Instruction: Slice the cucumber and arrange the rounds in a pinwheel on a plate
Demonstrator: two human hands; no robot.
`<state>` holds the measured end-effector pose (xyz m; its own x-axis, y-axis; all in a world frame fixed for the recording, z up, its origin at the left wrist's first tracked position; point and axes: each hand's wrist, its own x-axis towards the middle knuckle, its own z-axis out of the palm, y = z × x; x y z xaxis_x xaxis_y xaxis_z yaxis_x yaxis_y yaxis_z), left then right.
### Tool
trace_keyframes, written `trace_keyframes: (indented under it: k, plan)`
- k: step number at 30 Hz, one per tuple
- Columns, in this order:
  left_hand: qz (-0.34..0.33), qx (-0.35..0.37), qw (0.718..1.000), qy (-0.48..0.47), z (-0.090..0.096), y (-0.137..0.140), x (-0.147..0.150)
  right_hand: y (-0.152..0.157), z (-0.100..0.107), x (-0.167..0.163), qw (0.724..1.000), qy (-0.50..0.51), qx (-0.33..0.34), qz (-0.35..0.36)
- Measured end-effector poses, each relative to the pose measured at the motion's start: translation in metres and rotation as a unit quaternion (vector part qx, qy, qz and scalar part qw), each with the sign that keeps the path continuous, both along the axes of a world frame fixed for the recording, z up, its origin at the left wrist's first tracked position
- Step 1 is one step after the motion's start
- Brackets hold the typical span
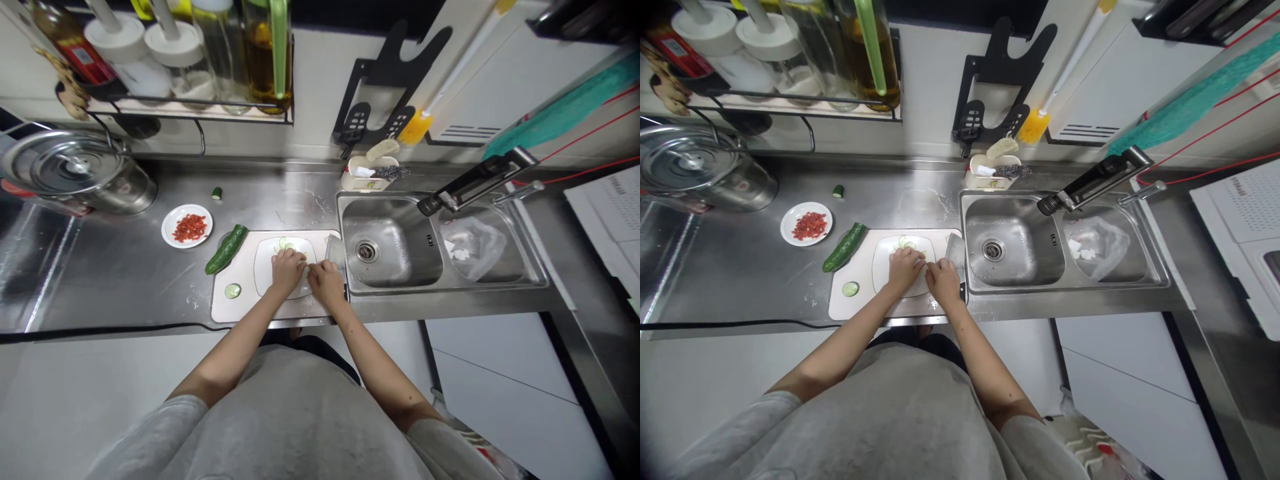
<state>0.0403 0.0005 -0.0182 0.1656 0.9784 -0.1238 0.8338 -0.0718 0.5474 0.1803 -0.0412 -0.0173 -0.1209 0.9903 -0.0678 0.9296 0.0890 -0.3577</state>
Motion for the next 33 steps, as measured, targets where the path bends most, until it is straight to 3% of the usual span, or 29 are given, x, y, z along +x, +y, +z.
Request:
trace_keyframes:
  k: [6,12,16,21,26,33]
  plan:
    - [0.109,0.044,0.988,-0.097,0.014,-0.007,-0.015,0.002,0.003,0.015,0.988,0.088,0.084,-0.095]
    - [0.213,0.125,0.958,-0.146,0.021,-0.030,-0.077,0.006,0.010,0.029,0.975,0.120,0.144,-0.115]
    - [0.256,0.136,0.951,-0.110,0.015,-0.056,-0.136,0.007,0.013,0.035,0.969,0.134,0.179,-0.109]
    - [0.305,0.071,0.949,-0.027,0.009,-0.084,-0.185,0.001,0.012,0.042,0.964,0.145,0.202,-0.096]
    - [0.259,-0.014,0.965,0.032,0.005,-0.096,-0.185,-0.004,0.008,0.039,0.962,0.155,0.202,-0.092]
    - [0.281,-0.044,0.956,0.070,-0.001,-0.091,-0.165,-0.001,0.010,0.026,0.962,0.164,0.207,-0.069]
